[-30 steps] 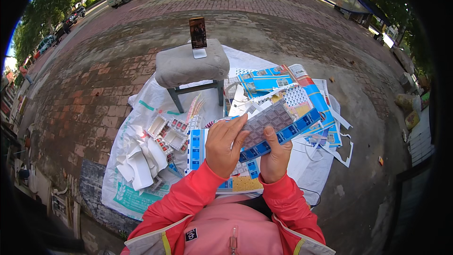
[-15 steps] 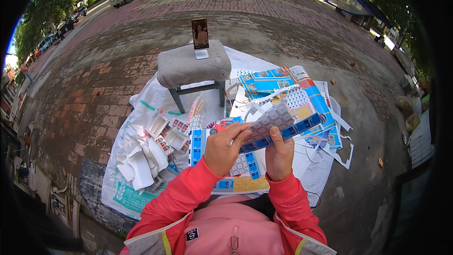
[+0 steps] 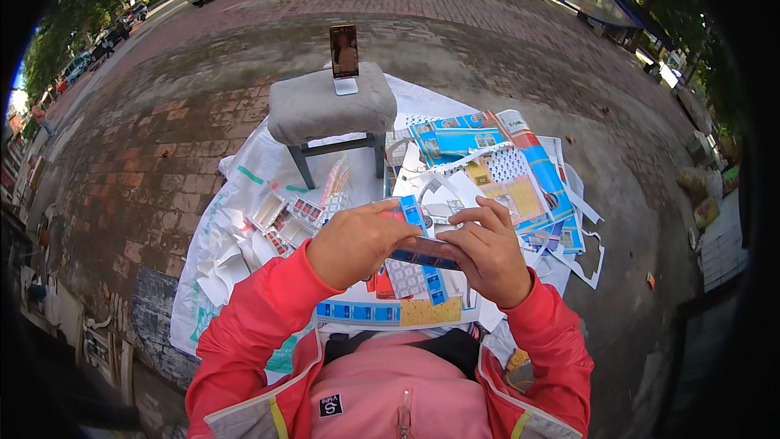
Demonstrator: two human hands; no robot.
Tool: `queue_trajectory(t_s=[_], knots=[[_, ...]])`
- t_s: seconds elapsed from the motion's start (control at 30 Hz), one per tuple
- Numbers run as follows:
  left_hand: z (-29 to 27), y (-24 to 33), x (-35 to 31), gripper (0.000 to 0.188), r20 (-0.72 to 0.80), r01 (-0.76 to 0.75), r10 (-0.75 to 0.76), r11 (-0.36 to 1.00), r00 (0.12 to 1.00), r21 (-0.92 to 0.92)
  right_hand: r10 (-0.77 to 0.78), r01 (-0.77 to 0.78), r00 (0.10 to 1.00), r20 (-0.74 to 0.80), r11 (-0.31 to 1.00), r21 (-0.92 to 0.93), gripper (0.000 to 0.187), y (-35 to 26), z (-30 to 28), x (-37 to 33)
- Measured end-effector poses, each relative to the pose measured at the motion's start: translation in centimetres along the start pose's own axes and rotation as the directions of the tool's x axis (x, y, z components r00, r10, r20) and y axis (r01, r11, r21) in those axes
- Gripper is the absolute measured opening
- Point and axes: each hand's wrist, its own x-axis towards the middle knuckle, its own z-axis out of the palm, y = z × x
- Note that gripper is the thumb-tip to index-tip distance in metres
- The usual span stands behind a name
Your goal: The person sits on the ground and assembles a paper model by folding and interlocking pre-cut pieces. They handle multiple sheets, fold along perforated lines, and connect components to form a three-dimensional structure.
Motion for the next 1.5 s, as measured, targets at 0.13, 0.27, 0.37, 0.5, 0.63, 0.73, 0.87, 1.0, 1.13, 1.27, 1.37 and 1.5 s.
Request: queue_trajectory(t_s=[0.13,0.27,0.37,0.5,0.63,0.73,0.87,1.0,1.13,1.27,1.37,1.5], knots=[[-0.5,-0.3,0.0,0.015,0.048,0.026,-0.023,0.998,0.999,-0.063,-0.004,0.002,0.999,0.044,0.998,0.063,0.02,0.3,-0.2,0.0],[-1.4,-1.0,-0.2,0.014,0.061,0.082,-0.079,0.995,0.995,-0.052,0.053,-0.056,0.998,0.028,0.993,0.103,0.017,0.8,-0.6,-0.1],[-1.5,-1.2,-0.3,0.016,0.071,0.06,-0.052,0.993,0.996,-0.106,0.059,-0.063,0.998,0.034,0.988,0.143,0.017,1.1,-0.6,-0.6],[-1.6,-1.5,-0.4,0.017,0.125,0.098,-0.086,0.991,0.988,-0.096,0.111,-0.124,0.991,0.068,0.967,0.221,0.016,1.3,-0.2,-0.9],[-1.4,-1.0,0.2,0.018,0.212,0.141,-0.123,0.988,0.969,-0.068,0.001,-0.005,0.999,0.047,0.997,0.078,0.017,1.5,-0.1,-0.1],[-0.5,-0.5,1.0,0.019,0.221,0.092,-0.081,0.995,0.972,-0.038,0.153,-0.201,0.962,0.227,0.957,0.21,0.019,0.8,0.3,0.3],[-0.8,-1.3,1.1,0.018,0.179,0.125,-0.098,0.981,0.979,-0.148,0.279,-0.387,0.91,0.307,0.838,0.385,0.032,1.3,0.2,-0.1],[-2.1,-3.1,0.3,0.019,0.2,0.309,-0.257,0.904,0.945,-0.297,0.357,-0.552,0.834,0.42,0.548,0.629,0.049,3.1,-0.4,-1.1],[-2.6,-3.8,-0.2,0.021,0.237,0.401,-0.332,0.841,0.913,-0.364,0.374,-0.61,0.78,0.501,0.278,0.742,0.046,3.7,-0.2,-1.9],[-2.5,-3.7,-0.2,0.021,0.207,0.37,-0.312,0.847,0.927,-0.381,0.401,-0.563,0.812,0.424,0.347,0.75,0.042,3.4,0.2,-1.8],[-2.6,-3.6,-0.2,0.021,0.203,0.347,-0.291,0.872,0.935,-0.346,0.42,-0.526,0.833,0.36,0.399,0.751,0.037,3.3,0.3,-1.5],[-2.4,-3.6,-0.1,0.022,0.221,0.359,-0.295,0.862,0.929,-0.358,0.403,-0.534,0.822,0.402,0.298,0.791,0.033,3.4,0.2,-1.1]])
